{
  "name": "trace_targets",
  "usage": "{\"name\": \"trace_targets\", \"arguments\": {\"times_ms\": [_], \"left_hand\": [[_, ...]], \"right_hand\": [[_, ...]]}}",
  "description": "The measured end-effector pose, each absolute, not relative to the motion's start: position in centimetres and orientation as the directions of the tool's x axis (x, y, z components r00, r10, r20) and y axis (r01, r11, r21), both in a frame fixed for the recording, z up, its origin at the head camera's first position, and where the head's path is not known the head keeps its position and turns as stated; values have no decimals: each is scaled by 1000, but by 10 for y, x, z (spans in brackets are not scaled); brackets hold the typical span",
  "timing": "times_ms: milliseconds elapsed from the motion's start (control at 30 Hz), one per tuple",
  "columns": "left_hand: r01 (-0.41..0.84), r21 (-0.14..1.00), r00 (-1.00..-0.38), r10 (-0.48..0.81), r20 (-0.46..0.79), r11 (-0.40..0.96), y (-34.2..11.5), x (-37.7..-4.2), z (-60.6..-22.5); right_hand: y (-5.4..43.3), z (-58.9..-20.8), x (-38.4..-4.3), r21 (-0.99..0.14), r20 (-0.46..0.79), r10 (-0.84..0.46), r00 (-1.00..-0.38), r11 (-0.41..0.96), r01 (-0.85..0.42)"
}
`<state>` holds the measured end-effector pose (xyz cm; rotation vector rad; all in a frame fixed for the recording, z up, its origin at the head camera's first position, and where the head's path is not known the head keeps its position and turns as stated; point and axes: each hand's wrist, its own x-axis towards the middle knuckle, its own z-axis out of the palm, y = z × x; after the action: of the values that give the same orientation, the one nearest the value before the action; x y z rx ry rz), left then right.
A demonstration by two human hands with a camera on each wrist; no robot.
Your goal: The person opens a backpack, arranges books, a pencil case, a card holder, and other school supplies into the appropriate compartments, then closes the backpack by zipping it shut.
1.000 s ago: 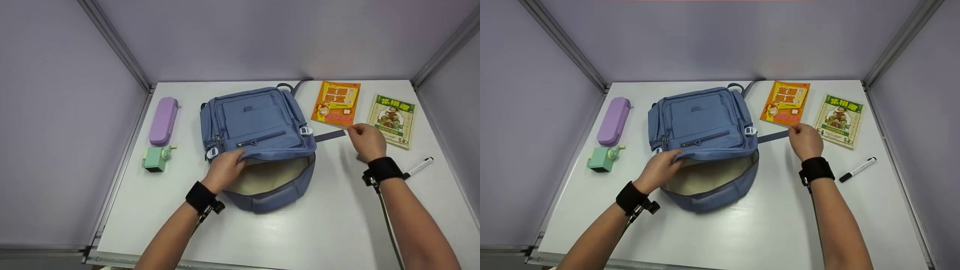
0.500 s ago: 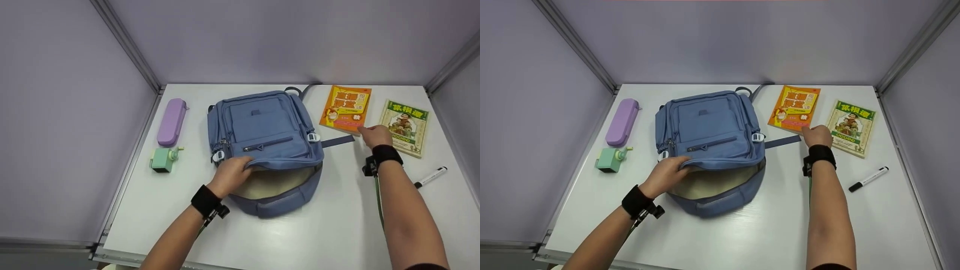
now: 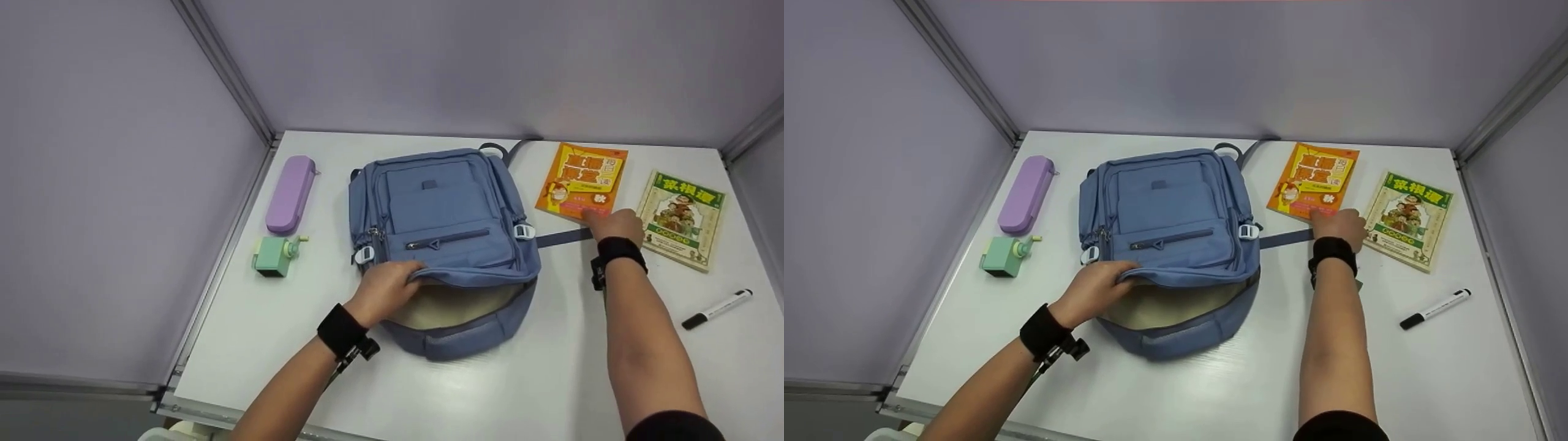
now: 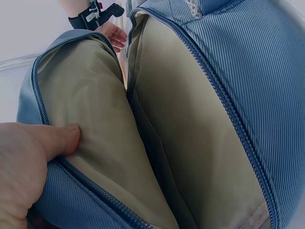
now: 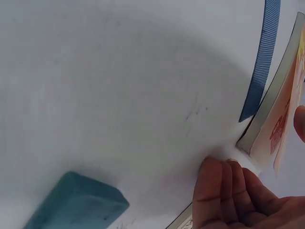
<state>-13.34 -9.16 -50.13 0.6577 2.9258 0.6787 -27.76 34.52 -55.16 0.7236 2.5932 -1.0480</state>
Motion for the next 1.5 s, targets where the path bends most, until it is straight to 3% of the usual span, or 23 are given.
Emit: {"name": "trace_targets", "arguments": {"times_ms": [233, 767, 1500], "left_hand": [[397, 435, -905, 424, 37, 808, -91, -133, -503], [403, 409, -902, 430, 29, 819, -91, -133, -503], [401, 417, -898, 441, 2, 816, -90, -134, -501]], "right_hand": [[339, -559, -289, -540, -371, 367, -853, 662, 519], [334, -561, -300, -551, -421, 464, -779, 552, 626], [325, -533, -285, -585, -494, 424, -759, 484, 651]]}}
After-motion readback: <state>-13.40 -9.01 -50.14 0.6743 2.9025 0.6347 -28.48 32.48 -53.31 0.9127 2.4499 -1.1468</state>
